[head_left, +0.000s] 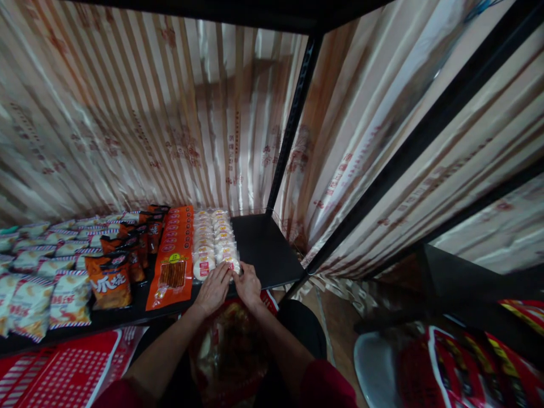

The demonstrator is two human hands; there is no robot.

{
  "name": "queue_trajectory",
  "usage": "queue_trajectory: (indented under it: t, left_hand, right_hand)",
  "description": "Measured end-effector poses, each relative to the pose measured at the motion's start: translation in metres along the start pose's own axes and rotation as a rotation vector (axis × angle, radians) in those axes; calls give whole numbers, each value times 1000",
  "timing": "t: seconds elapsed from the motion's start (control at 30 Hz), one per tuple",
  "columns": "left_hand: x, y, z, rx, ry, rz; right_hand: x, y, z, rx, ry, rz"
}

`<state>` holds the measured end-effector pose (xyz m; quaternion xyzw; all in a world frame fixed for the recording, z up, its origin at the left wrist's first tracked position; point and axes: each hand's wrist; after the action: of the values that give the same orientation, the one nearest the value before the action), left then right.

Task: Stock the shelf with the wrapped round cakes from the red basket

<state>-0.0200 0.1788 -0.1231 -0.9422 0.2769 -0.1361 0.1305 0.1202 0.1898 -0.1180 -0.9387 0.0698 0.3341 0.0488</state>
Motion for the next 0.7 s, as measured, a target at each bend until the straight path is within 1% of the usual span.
queue_trajectory:
  t: [0.1, 0.2, 0.27, 0.33, 0.43, 0.5, 0.6, 0.7]
  left_hand:
    - [-2, 2, 0, -8, -5, 14]
    - [-2, 2, -1, -35, -17, 14]
    - [0, 1, -3, -45, -19, 20]
    - [1, 1, -5, -48, -11, 22]
    - [2, 0, -6, -31, 12, 7]
    - [3, 0, -6, -22, 17, -5]
    - [2, 0, -5, -26, 10, -8]
    - [1, 0, -2, -16, 9, 9]
  right_hand:
    - [4, 2, 0, 13, -81, -30]
    - [7, 6, 1, 88, -211, -71]
    - [8, 8, 0, 148, -271, -144]
    - [6, 8, -3, 175, -266, -259]
    - [0, 0, -9, 143, -132, -425]
    - [-5, -11, -12, 95, -2, -483]
    - [-12, -29, -14, 12, 133, -513]
    - [-15, -42, -10, -58, 166, -493]
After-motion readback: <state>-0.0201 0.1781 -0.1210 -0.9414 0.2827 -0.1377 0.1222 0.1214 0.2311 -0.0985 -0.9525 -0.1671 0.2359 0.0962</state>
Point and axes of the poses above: each hand's wrist, its own y-axis away from the middle knuckle, its own z-axis out of the palm, x = y × z, and after that the axes turned 2 degrees about z, right-handed
